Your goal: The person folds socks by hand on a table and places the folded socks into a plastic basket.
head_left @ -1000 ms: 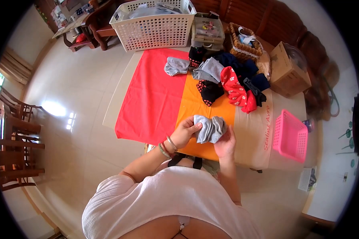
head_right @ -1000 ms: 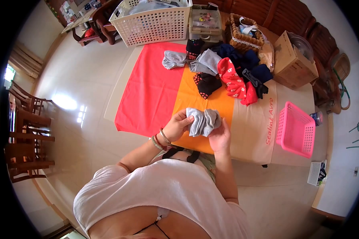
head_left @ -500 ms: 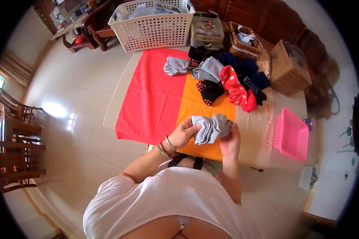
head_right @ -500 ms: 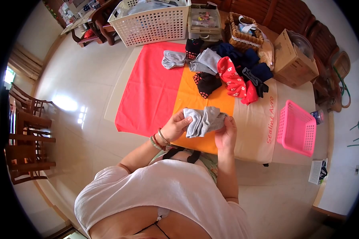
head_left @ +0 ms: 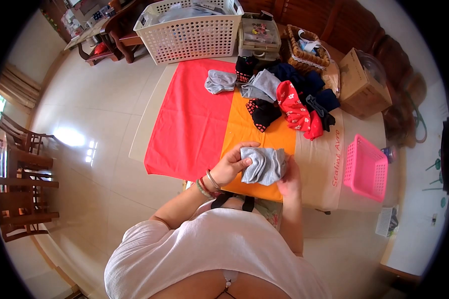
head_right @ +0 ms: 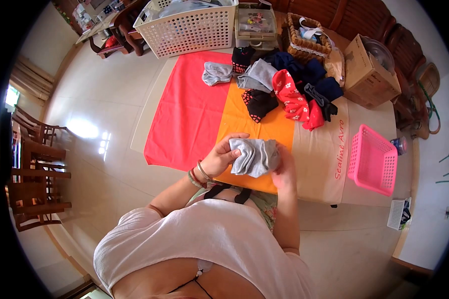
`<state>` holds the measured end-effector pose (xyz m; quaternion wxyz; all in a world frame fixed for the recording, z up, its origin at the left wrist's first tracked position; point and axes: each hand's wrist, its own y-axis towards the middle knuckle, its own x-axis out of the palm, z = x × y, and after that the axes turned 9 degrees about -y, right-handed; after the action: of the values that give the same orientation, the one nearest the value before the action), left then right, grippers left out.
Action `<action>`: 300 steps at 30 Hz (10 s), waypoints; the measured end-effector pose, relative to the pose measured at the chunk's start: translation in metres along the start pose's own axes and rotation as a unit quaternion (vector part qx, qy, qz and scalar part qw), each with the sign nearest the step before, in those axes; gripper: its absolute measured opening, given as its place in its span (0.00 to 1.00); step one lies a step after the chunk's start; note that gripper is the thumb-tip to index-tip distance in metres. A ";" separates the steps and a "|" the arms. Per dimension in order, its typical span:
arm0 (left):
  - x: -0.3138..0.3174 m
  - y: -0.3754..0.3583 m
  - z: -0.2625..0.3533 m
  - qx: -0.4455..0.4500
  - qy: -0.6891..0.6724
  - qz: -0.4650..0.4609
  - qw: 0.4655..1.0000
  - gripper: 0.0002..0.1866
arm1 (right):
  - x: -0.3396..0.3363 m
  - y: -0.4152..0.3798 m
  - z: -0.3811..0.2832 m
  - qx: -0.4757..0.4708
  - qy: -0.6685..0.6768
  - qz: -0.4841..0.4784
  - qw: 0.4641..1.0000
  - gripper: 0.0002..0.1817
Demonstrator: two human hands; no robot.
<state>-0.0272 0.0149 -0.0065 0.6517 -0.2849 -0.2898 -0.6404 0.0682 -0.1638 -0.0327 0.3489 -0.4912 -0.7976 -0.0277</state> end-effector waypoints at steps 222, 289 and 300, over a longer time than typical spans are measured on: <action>-0.007 0.060 -0.022 0.188 0.613 -0.098 0.761 0.17 | 0.024 -0.033 -0.009 -0.382 -0.661 0.029 0.645 0.14; 0.022 0.017 -0.027 -0.038 -0.182 -0.014 0.982 0.17 | 0.054 -0.025 0.005 -0.051 -0.052 0.048 0.996 0.07; 0.014 0.033 -0.014 0.000 -0.164 0.065 0.984 0.19 | 0.056 -0.034 0.006 -0.351 -0.461 0.044 0.814 0.12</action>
<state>0.0064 -0.0043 -0.0060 0.6358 -0.4043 -0.3738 -0.5409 0.0229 -0.1362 0.0056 -0.2547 -0.5700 -0.7788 -0.0606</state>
